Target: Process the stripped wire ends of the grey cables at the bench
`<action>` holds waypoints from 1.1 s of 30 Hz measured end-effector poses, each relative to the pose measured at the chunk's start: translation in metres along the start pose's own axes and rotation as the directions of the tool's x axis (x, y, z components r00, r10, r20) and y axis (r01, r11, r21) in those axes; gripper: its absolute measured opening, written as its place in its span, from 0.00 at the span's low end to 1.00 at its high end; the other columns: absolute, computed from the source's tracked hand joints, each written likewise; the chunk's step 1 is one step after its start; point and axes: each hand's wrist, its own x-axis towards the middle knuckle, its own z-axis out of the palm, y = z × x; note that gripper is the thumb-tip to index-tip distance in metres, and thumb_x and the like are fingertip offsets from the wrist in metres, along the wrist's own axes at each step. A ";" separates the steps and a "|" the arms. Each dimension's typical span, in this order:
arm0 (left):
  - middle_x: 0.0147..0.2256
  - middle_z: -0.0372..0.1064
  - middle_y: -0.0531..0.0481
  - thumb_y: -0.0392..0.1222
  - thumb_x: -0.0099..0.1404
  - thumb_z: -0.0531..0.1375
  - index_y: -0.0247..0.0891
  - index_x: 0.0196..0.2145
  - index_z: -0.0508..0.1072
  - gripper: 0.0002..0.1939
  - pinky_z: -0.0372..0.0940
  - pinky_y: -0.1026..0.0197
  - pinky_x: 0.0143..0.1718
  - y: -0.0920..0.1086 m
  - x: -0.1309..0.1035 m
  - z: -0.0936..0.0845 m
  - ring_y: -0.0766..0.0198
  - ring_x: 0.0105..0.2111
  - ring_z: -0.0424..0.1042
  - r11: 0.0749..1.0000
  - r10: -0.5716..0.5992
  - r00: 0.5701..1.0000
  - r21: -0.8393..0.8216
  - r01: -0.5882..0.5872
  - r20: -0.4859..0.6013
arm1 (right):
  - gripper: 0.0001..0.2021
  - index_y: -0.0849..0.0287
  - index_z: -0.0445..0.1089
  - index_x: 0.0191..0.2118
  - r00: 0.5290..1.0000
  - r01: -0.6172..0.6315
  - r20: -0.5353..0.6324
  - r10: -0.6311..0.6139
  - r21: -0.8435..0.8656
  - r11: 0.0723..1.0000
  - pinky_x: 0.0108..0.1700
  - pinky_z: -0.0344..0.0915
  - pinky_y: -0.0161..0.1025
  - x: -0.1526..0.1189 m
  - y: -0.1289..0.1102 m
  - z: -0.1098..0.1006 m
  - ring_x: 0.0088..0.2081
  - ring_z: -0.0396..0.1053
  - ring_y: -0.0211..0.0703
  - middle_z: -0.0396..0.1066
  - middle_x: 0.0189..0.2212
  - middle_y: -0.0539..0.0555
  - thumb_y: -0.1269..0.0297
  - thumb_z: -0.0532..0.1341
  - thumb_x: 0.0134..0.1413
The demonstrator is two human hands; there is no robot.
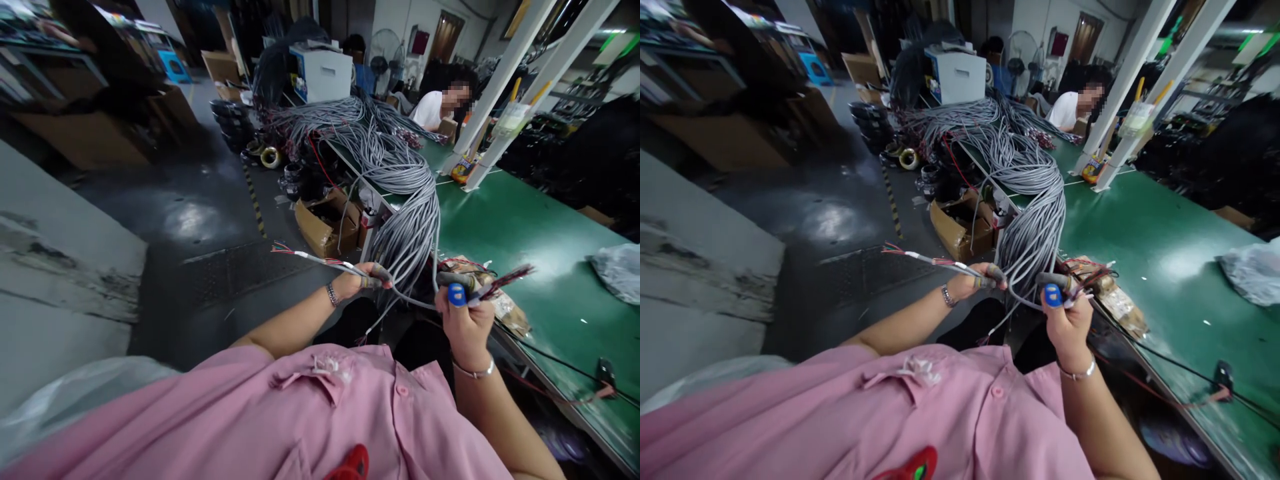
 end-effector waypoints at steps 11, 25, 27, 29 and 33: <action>0.38 0.74 0.43 0.29 0.52 0.63 0.35 0.34 0.76 0.10 0.58 0.51 0.56 0.010 0.018 0.038 0.53 0.45 0.71 0.803 0.101 0.976 0.563 -0.195 0.194 | 0.06 0.57 0.72 0.35 0.937 0.091 0.348 -0.025 -0.173 0.981 0.44 0.66 0.41 -0.007 0.024 0.044 0.40 0.68 0.44 0.71 0.37 0.54 0.64 0.59 0.55; 0.46 0.72 0.42 0.31 0.59 0.55 0.36 0.53 0.69 0.24 0.65 0.60 0.42 0.003 0.005 0.018 0.62 0.38 0.73 0.778 0.121 0.980 0.628 0.004 -0.155 | 0.12 0.56 0.71 0.42 0.989 -0.103 -0.093 0.115 0.130 0.986 0.44 0.69 0.45 -0.030 0.028 0.005 0.35 0.71 0.44 0.73 0.31 0.53 0.57 0.55 0.61; 0.43 0.74 0.45 0.28 0.55 0.55 0.37 0.51 0.71 0.24 0.65 0.62 0.40 0.004 0.011 0.015 0.63 0.36 0.72 0.670 0.108 0.974 0.738 0.077 -0.200 | 0.11 0.57 0.69 0.39 0.978 -0.096 -0.164 0.126 0.180 0.979 0.39 0.69 0.42 -0.028 0.024 -0.001 0.32 0.69 0.41 0.70 0.29 0.51 0.55 0.56 0.60; 0.39 0.75 0.48 0.27 0.53 0.55 0.39 0.48 0.73 0.25 0.64 0.62 0.39 0.002 0.020 0.020 0.61 0.36 0.72 0.572 0.065 0.983 0.814 0.104 -0.172 | 0.11 0.57 0.67 0.33 0.979 -0.112 -0.146 0.139 0.178 0.978 0.33 0.66 0.38 -0.027 0.024 -0.003 0.28 0.65 0.38 0.67 0.26 0.49 0.55 0.60 0.56; 0.38 0.75 0.49 0.30 0.55 0.56 0.42 0.46 0.74 0.21 0.62 0.60 0.42 -0.013 0.035 0.042 0.57 0.39 0.72 0.458 0.006 0.991 0.881 0.118 -0.135 | 0.18 0.58 0.59 0.20 0.981 -0.195 0.029 0.193 0.105 0.975 0.25 0.56 0.34 -0.029 0.033 -0.001 0.21 0.53 0.33 0.55 0.17 0.45 0.55 0.65 0.51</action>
